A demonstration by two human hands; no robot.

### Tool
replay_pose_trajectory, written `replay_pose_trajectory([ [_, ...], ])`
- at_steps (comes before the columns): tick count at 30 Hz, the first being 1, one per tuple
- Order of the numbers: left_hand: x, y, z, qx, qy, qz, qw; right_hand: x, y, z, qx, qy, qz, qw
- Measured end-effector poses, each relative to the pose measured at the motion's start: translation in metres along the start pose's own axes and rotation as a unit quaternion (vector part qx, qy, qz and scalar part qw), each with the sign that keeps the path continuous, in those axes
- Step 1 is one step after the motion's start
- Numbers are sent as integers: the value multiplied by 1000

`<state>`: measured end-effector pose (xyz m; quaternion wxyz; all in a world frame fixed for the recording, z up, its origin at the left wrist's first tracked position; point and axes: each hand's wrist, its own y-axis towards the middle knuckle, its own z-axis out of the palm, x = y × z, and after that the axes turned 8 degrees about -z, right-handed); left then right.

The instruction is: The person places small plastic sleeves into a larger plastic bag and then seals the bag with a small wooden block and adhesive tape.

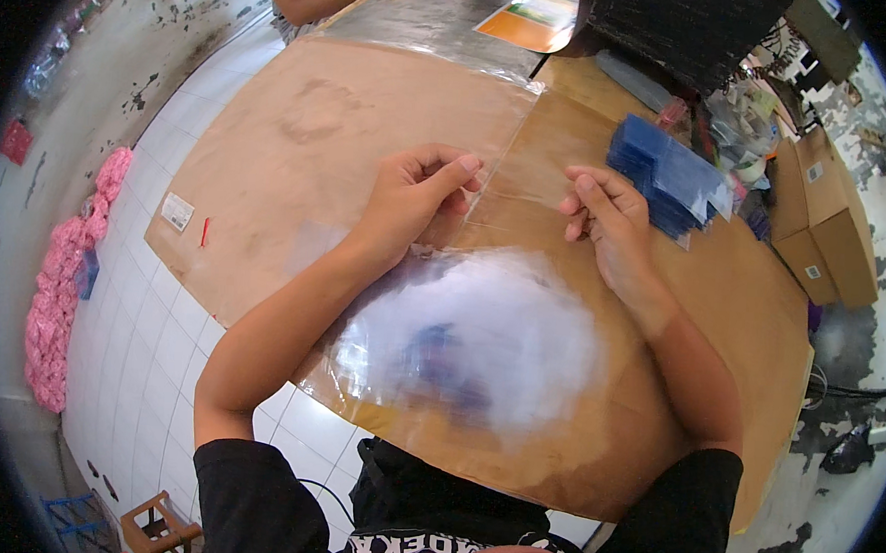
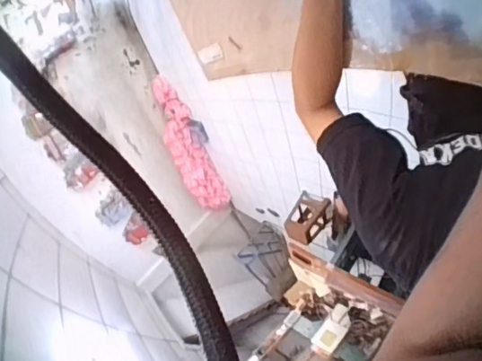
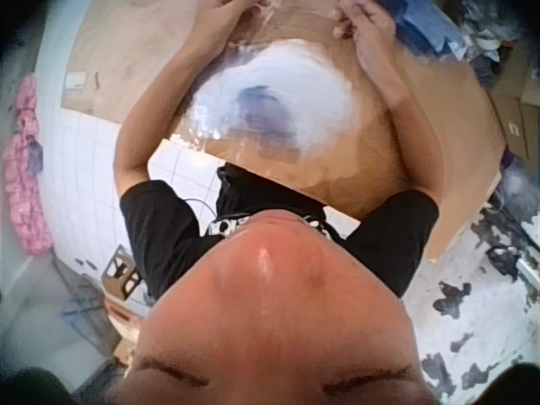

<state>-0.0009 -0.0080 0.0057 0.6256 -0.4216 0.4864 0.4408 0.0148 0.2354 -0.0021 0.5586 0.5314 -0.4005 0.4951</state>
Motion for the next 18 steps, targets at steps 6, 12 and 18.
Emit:
replay_pose_trajectory([
  [6, 2, 1, -1, 7, -13, 7, 1000, -2, 2, -2, 2, 19, 0, 1000],
  [12, 1, 1, 0, 1, -28, -14, 1000, -3, 2, -4, 6, 44, -3, 999],
  [18, 1, 2, 1, -1, -29, -15, 999, -2, 3, -4, -8, 56, -8, 998],
])
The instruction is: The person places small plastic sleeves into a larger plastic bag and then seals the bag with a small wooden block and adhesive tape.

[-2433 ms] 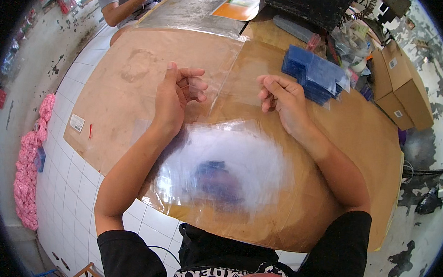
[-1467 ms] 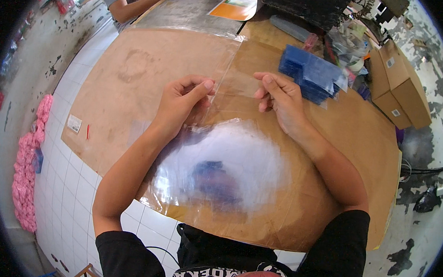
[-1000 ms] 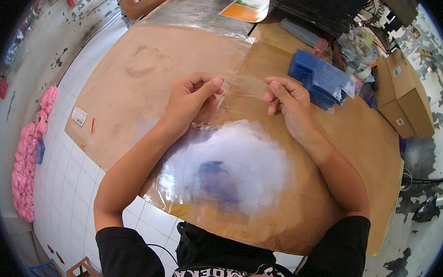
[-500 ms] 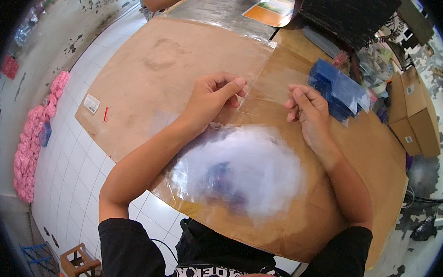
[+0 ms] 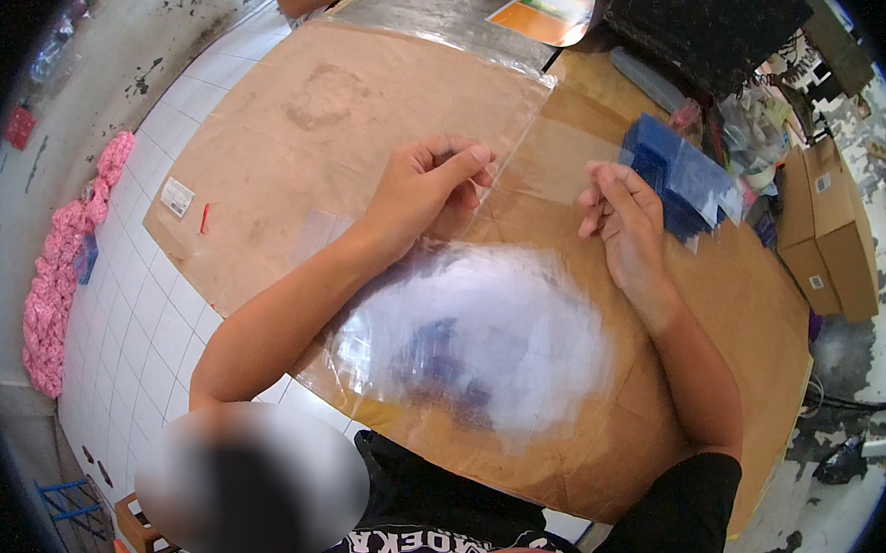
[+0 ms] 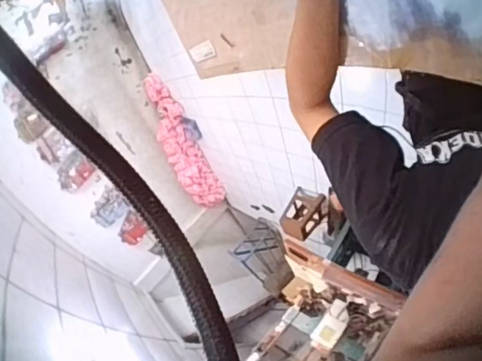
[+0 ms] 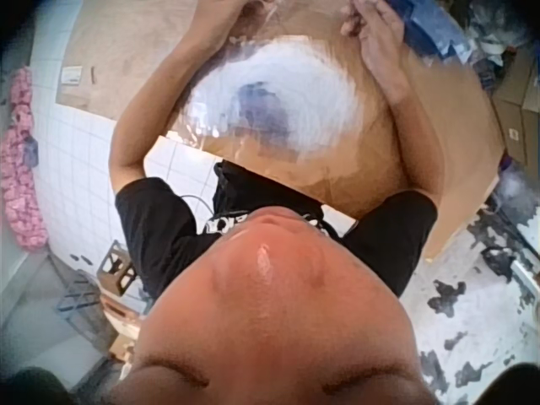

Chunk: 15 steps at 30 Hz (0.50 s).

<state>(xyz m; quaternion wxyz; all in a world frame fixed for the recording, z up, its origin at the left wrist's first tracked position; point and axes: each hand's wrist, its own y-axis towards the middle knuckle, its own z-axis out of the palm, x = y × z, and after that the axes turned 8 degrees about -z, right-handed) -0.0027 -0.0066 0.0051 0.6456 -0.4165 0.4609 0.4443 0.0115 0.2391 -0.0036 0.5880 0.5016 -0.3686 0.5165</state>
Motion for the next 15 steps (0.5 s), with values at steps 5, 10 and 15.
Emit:
replay_pose_trajectory([
  [5, -1, -1, -1, 1, 6, 0, 1000, -2, 2, 2, -20, -1, 9, 1000],
  [10, 4, 2, -5, 21, 16, 21, 999, -4, 3, -2, -22, -3, 3, 1000],
  [15, 0, -2, -4, -2, -11, 36, 999, -1, 1, 0, -12, -25, 5, 1000],
])
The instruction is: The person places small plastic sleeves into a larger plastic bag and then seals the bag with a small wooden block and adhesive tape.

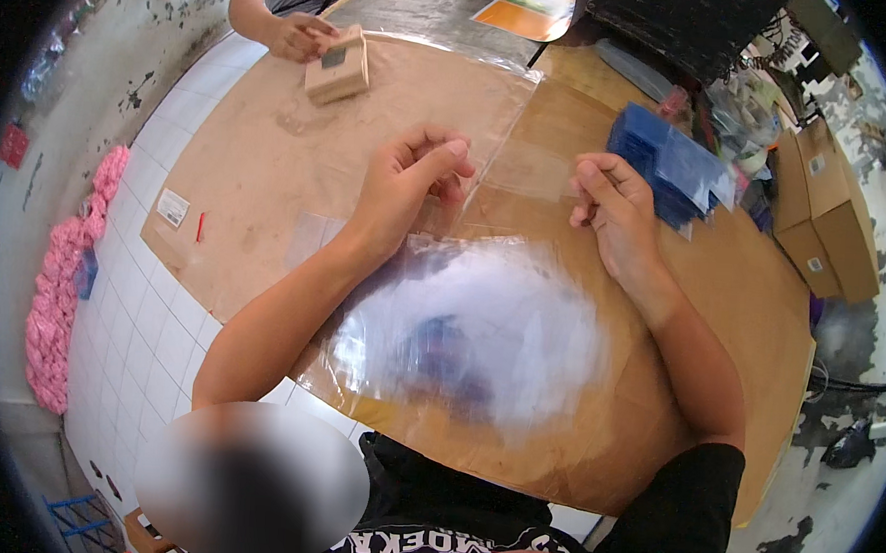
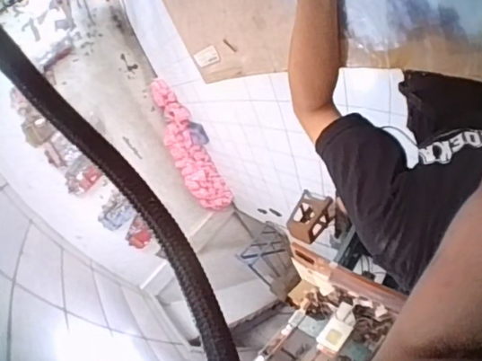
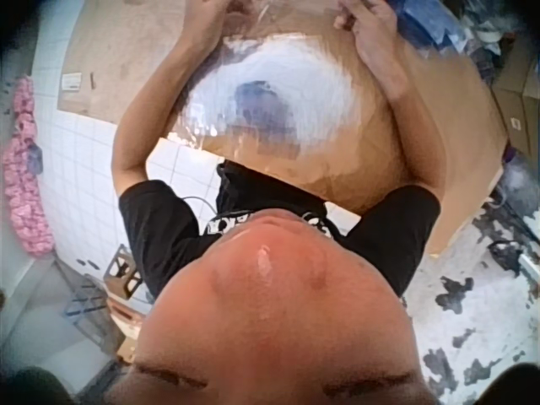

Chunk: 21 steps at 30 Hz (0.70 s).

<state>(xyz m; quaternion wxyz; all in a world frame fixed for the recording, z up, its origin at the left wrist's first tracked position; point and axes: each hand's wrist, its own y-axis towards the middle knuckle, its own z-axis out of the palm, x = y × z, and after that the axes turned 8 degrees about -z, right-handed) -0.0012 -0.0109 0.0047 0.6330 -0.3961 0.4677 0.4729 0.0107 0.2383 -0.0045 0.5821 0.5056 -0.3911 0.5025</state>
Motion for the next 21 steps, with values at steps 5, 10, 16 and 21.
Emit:
replay_pose_trajectory([
  [5, -5, 2, 0, -24, 57, 89, 994, 2, 0, 0, 19, 6, 3, 1000],
  [10, -22, 2, 8, -31, 180, 168, 969, 11, 5, 6, -9, -19, -55, 998],
  [16, -46, -21, -5, -38, 242, 144, 959, 17, 10, 17, 15, -70, -67, 995],
  [21, -47, -46, -50, -134, 205, 75, 967, 15, 27, 63, 58, -79, 32, 995],
])
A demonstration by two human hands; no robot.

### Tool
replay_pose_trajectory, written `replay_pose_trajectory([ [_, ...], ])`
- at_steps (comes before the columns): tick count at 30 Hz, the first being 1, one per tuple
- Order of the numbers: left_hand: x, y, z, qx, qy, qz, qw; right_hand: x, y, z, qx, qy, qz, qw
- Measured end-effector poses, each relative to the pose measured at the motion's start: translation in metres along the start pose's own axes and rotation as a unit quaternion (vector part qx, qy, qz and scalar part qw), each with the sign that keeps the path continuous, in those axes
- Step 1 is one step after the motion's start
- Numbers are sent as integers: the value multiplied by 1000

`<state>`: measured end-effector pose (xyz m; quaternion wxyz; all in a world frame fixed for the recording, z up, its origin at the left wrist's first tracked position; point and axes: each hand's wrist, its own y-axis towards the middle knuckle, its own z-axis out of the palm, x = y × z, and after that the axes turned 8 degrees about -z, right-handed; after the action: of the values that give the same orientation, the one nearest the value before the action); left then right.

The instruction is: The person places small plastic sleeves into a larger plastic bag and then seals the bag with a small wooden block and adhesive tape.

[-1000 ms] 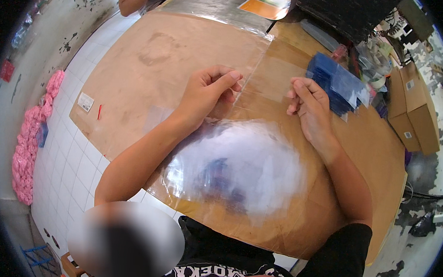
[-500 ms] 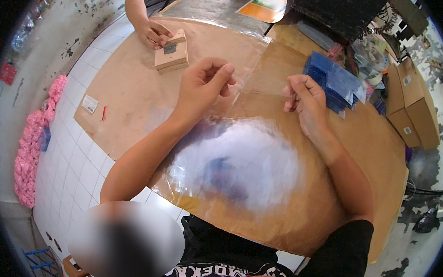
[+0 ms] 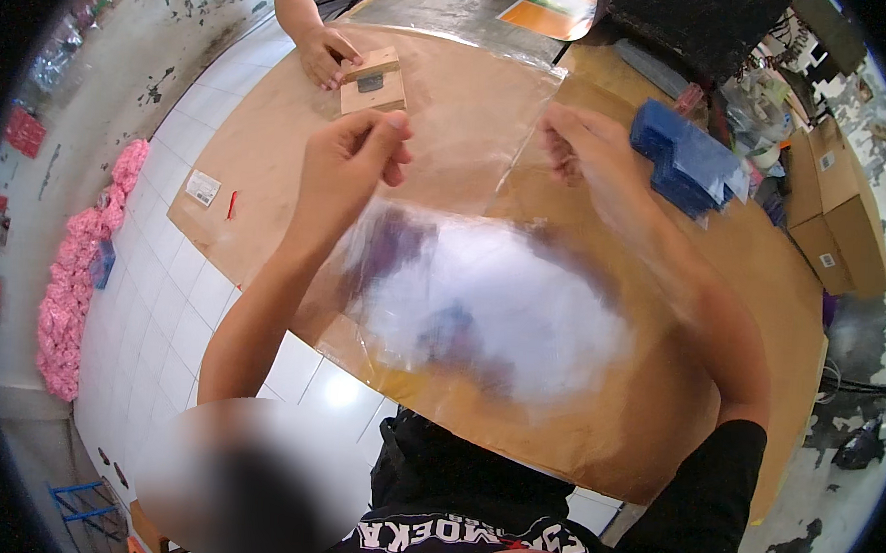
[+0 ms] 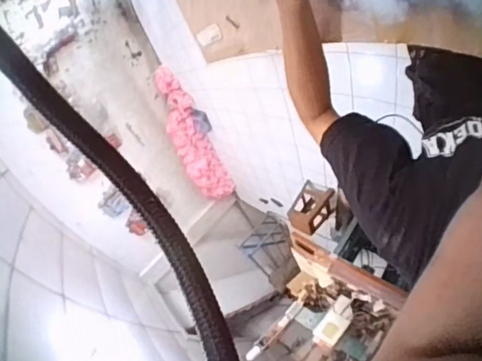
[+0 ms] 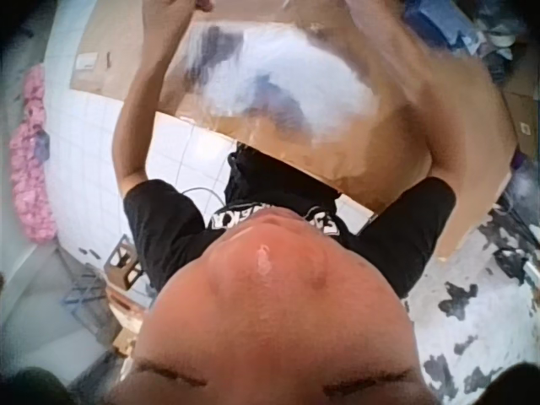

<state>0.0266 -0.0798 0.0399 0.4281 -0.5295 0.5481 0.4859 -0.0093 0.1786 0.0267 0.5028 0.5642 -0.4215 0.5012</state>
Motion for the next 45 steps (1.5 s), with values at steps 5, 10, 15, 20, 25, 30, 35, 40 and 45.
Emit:
replay_pose_trajectory([
  [5, 18, 26, -39, -74, -4, -82, 994, -9, 51, 43, 76, -22, 73, 994],
  [10, 32, 56, -80, -64, 18, -156, 986, -12, 94, 86, 70, -71, 172, 980],
  [15, 45, 78, -94, -44, 9, -222, 974, -29, 120, 97, 59, -57, 185, 979],
  [20, 58, 97, -100, -42, -23, -241, 969, -39, 131, 104, 29, -4, 173, 985],
  [25, 62, 102, -97, -65, -48, -229, 970, -46, 134, 105, 14, 0, 157, 987],
  [30, 72, 108, -97, -66, -73, -192, 976, -50, 133, 105, 12, 3, 126, 992],
  [35, 79, 110, -98, -94, -72, -179, 977, -49, 136, 107, 6, -7, 140, 990],
  [40, 76, 102, -99, -101, -80, -178, 976, -43, 128, 99, 8, 43, 137, 990],
  [45, 74, 97, -101, -102, -80, -172, 976, -49, 130, 96, 30, 49, 133, 989],
])
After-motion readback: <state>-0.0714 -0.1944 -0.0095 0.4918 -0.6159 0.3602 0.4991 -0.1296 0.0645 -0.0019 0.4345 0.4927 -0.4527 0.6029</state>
